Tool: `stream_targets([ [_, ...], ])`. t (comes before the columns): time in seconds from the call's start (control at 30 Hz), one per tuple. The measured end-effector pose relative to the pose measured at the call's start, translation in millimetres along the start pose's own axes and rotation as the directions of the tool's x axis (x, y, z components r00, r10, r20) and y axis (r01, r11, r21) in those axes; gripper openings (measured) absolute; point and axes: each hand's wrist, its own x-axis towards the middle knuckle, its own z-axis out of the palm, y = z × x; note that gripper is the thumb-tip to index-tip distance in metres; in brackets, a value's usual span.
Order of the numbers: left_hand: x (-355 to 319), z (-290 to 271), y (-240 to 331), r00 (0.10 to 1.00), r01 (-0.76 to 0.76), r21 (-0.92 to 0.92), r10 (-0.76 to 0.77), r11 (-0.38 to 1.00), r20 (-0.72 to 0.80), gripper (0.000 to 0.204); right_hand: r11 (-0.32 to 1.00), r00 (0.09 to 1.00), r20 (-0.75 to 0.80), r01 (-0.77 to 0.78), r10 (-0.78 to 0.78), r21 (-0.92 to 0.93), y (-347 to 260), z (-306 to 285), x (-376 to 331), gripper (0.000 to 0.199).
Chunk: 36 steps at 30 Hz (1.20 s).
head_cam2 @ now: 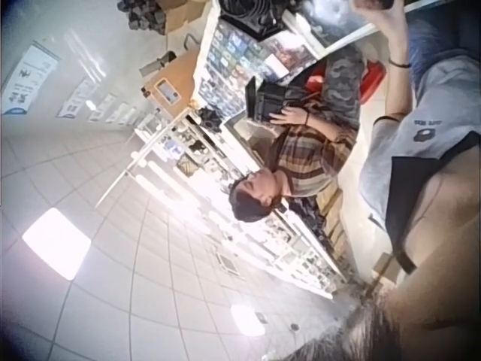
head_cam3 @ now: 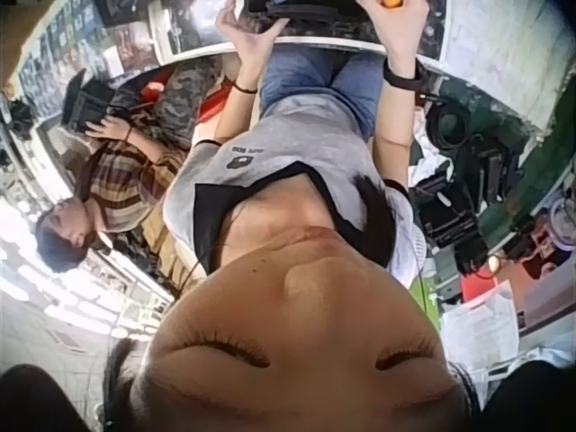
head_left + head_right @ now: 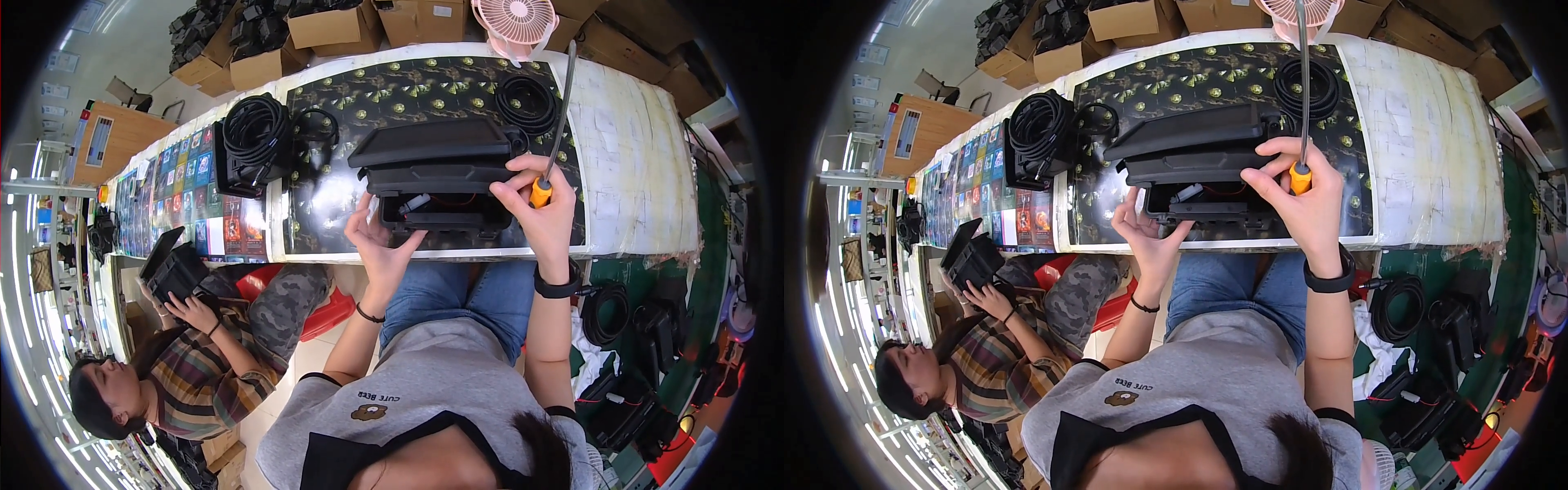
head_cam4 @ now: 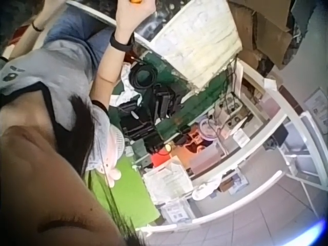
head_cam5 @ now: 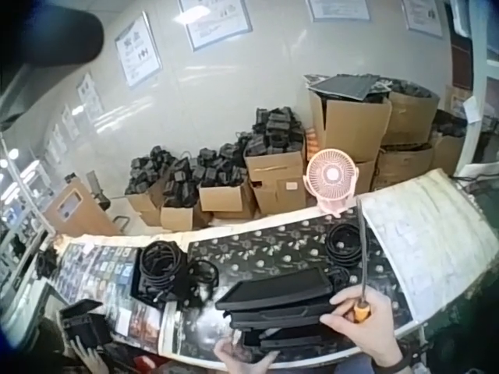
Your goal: The recorder is assembling components inside a black plastic electronic housing box using a screwdriver.
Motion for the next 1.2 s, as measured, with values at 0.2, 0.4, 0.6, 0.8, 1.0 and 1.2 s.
stream_targets([
  [0.2, 12, 4, 4, 0.997, -0.037, 0.044, 0.039, 0.998, -0.062, 0.066, 0.997, 1.0, -0.003, -0.008, 0.008, -0.074, 13, 3, 2, 0.024],
  [0.4, 36, 10, 20, 0.999, -0.027, 0.201, 0.032, 0.979, -0.023, 0.045, 1.0, 0.997, -0.077, -0.003, 0.004, 0.011, 34, 10, 5, 0.019],
  [0.6, 43, 4, 29, 0.973, -0.21, 0.315, 0.167, 0.925, 0.16, 0.067, 1.0, 0.997, -0.075, 0.002, -0.001, 0.016, 38, 9, 7, 0.017],
  [0.8, 53, 0, 31, 0.968, -0.161, 0.344, 0.08, 0.925, 0.24, 0.082, 0.998, 0.997, -0.076, 0.016, -0.012, 0.053, 40, 9, 10, 0.017],
  [1.0, 51, 5, 13, 0.974, -0.136, 0.2, 0.094, 0.97, 0.206, 0.075, 0.989, 0.962, -0.243, -0.096, 0.122, 0.115, 44, 12, -4, 0.015],
  [1.2, 50, 15, 26, 0.98, -0.108, 0.239, 0.063, 0.965, 0.19, 0.072, 0.94, 0.965, -0.217, 0.071, -0.15, -0.335, 43, 14, -21, 0.027],
])
